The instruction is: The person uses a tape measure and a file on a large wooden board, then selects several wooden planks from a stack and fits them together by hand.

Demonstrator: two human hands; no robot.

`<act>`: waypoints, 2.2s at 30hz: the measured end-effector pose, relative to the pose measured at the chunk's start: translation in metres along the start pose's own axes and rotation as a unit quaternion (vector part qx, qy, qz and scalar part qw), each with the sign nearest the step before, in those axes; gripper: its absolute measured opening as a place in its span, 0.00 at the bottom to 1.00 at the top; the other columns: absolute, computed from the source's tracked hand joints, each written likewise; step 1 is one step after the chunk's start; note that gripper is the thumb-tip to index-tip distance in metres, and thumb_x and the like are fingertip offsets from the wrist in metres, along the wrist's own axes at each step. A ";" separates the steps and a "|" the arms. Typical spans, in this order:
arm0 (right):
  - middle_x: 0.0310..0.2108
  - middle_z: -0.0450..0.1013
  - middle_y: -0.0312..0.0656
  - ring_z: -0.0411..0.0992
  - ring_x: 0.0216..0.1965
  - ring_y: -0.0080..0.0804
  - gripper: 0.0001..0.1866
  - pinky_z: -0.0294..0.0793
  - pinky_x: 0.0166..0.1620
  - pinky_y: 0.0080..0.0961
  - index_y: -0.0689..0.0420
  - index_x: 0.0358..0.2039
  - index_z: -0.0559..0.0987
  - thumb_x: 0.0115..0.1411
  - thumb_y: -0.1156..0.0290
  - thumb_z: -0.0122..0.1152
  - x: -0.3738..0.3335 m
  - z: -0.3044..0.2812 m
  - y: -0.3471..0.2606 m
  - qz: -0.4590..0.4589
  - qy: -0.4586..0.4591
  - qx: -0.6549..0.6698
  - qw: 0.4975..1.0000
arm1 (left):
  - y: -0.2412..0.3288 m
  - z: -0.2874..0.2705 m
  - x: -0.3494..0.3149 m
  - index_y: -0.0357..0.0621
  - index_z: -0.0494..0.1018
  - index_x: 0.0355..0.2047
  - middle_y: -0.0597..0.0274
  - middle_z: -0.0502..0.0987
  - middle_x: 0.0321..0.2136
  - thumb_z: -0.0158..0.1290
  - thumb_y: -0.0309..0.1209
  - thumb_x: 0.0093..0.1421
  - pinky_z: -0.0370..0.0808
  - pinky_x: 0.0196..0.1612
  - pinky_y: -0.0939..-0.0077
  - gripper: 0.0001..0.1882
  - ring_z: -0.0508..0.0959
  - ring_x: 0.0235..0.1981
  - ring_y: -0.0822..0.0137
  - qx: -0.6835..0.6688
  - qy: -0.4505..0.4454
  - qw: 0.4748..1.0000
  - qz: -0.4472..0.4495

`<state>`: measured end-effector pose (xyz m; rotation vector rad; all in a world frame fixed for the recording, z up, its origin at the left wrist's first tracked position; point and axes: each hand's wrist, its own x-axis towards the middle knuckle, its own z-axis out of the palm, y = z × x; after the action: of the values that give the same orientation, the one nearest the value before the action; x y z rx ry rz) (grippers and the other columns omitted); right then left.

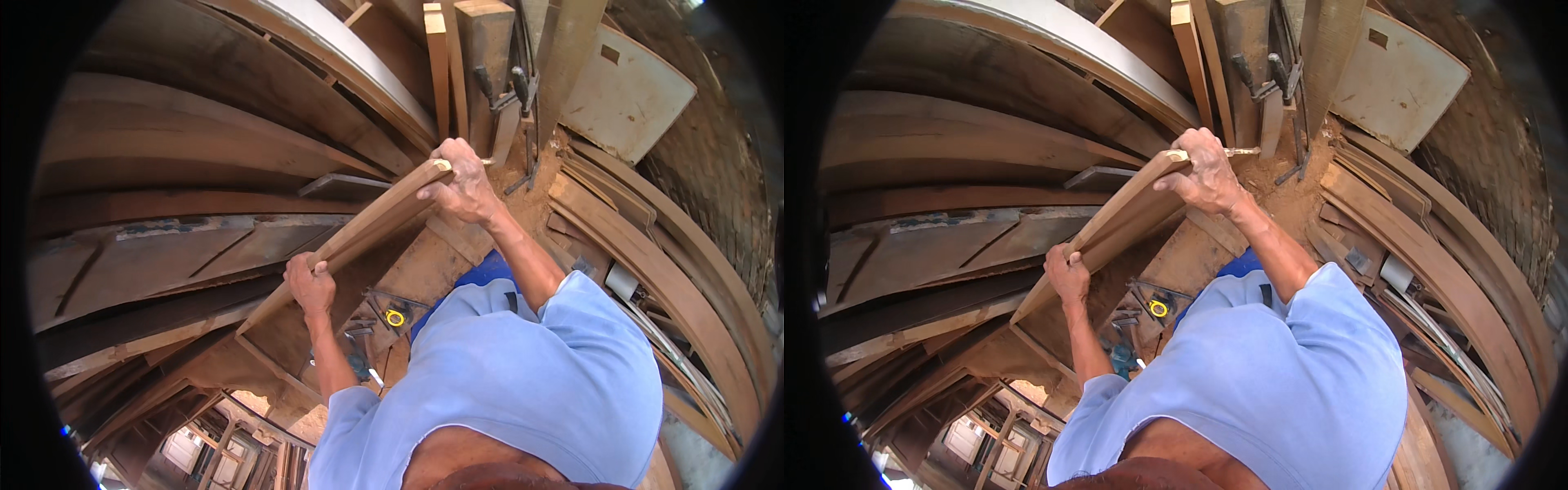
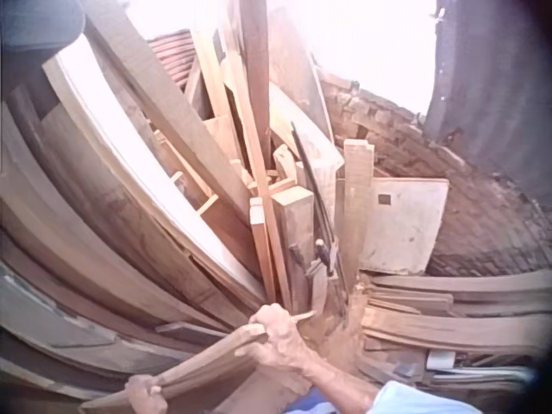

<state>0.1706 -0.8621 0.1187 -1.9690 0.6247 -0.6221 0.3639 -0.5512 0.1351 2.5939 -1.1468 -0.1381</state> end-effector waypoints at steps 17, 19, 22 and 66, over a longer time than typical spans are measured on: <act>0.25 0.69 0.37 0.67 0.30 0.38 0.30 0.65 0.36 0.35 0.57 0.28 0.74 0.36 0.47 0.77 -0.001 0.044 -0.272 -0.170 0.070 -0.074 0.980 | -0.019 -0.161 -0.045 0.37 0.70 0.38 0.52 0.70 0.25 0.35 0.61 0.67 0.69 0.34 0.66 0.35 0.71 0.28 0.57 -0.184 0.158 0.970 0.001; 0.26 0.69 0.39 0.67 0.31 0.39 0.29 0.64 0.35 0.36 0.58 0.28 0.74 0.40 0.46 0.75 -0.008 0.073 -0.308 -0.204 0.067 -0.082 0.973 | -0.006 -0.189 -0.044 0.38 0.70 0.38 0.51 0.72 0.25 0.34 0.61 0.67 0.70 0.32 0.64 0.34 0.74 0.26 0.55 -0.162 0.230 0.959 0.011; 0.33 0.70 0.45 0.68 0.36 0.43 0.31 0.67 0.39 0.38 0.61 0.35 0.75 0.47 0.45 0.70 -0.022 0.106 -0.365 -0.222 0.000 -0.087 0.971 | -0.020 -0.216 -0.050 0.38 0.72 0.35 0.50 0.73 0.24 0.31 0.62 0.67 0.71 0.31 0.62 0.36 0.75 0.26 0.53 -0.113 0.347 0.931 0.000; 0.22 0.68 0.35 0.67 0.25 0.24 0.21 0.68 0.31 0.22 0.55 0.27 0.74 0.70 0.54 0.47 0.069 0.043 -0.231 0.096 0.149 0.547 0.818 | -0.137 -0.301 -0.160 0.32 0.50 0.65 0.40 0.62 0.60 0.22 0.65 0.64 0.61 0.66 0.53 0.47 0.63 0.62 0.47 -0.324 0.622 0.666 -0.253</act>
<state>0.2892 -0.7823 0.3181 -0.7190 0.4644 -0.9011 0.4147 -0.2757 0.3736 1.5668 0.1646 0.8306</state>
